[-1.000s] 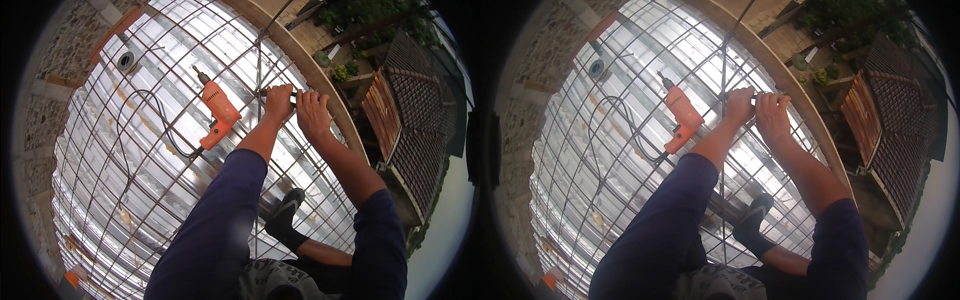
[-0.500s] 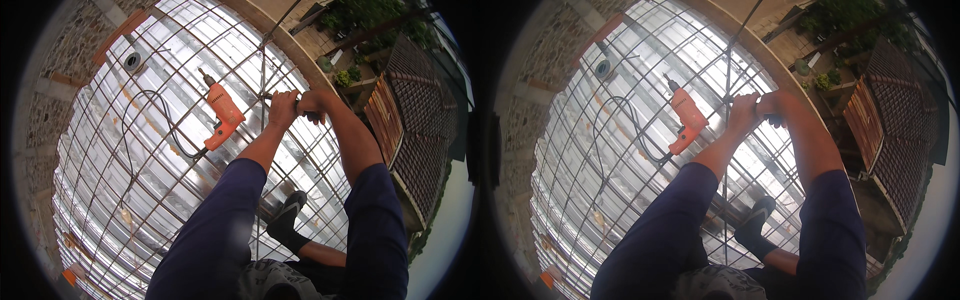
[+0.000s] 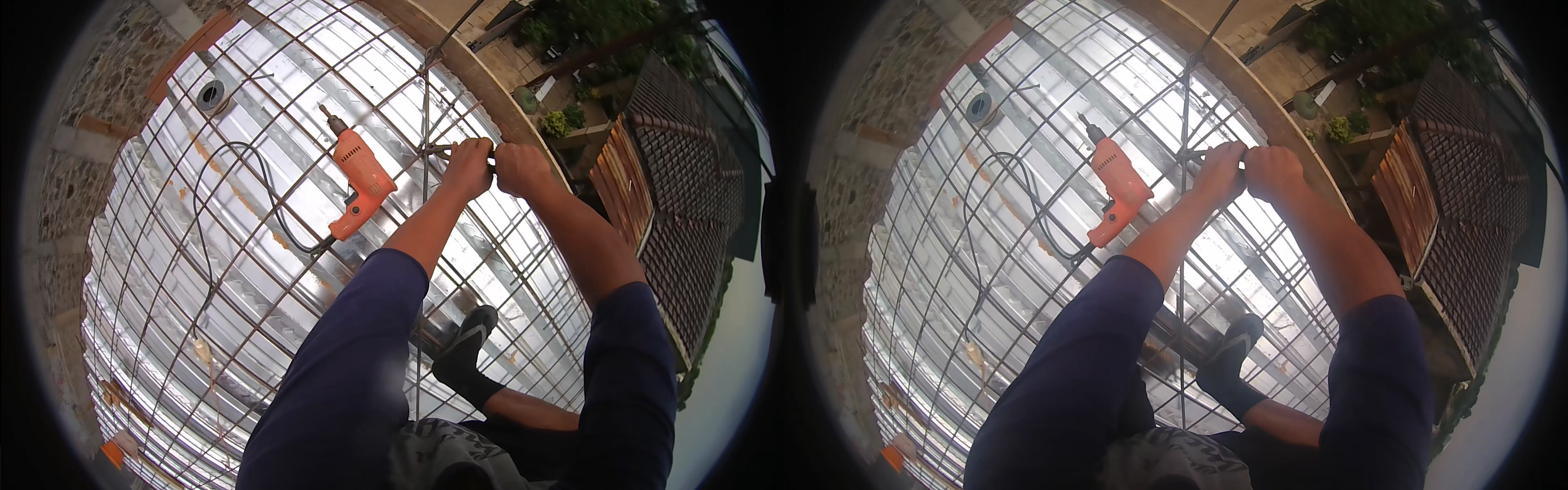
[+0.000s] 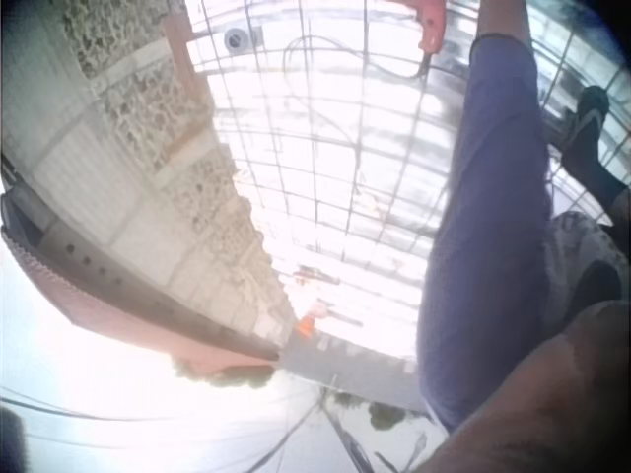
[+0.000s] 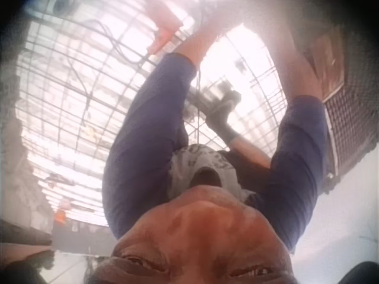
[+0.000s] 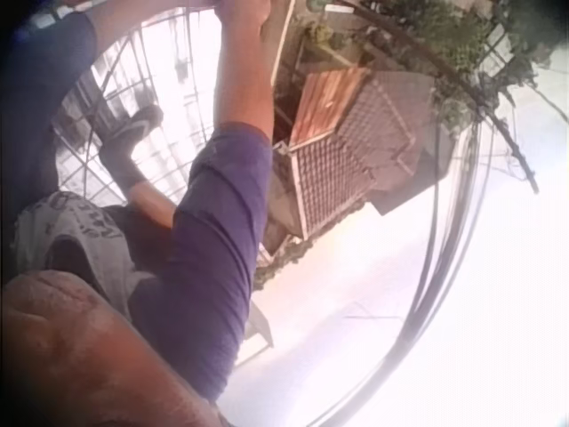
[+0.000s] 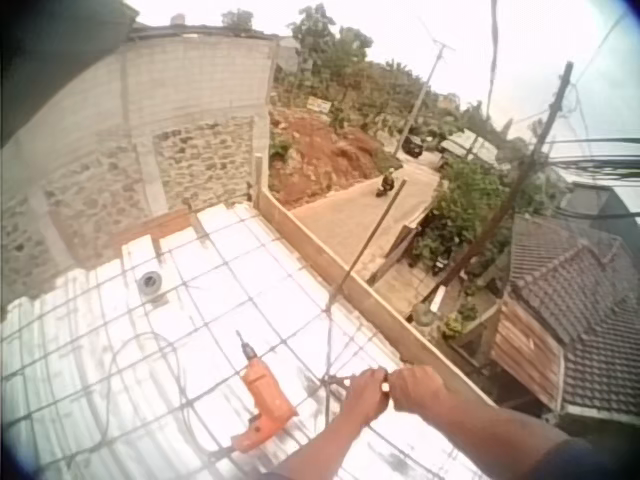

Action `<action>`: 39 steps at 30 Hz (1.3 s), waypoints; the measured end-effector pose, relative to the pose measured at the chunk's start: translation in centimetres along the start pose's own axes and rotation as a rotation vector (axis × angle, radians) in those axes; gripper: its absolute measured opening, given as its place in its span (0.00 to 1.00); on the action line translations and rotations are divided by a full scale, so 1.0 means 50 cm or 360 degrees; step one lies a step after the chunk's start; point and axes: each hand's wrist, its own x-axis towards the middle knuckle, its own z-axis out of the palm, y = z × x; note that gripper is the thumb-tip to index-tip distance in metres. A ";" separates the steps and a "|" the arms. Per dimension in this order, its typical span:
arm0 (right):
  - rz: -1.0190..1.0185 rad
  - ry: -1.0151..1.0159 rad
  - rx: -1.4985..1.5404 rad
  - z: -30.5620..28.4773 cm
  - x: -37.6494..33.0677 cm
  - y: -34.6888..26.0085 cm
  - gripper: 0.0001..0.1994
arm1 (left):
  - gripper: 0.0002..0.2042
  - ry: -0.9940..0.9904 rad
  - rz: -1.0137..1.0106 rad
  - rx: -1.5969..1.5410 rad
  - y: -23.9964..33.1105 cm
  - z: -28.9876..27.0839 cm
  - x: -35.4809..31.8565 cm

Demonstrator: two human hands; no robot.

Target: The person assembles a metal grid on a roof by cutting and tying metal rods together. They use pliers to cut rods and tie wire to secure intersections, then use a power drill to fasten parts of the grid. The person also moves a wooden plank across the grid during the process.

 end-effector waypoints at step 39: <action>0.0039 0.0366 -0.0013 0.031 -0.017 -0.060 0.14 | 0.23 0.0066 0.0038 -0.0145 0.000 -0.043 -0.036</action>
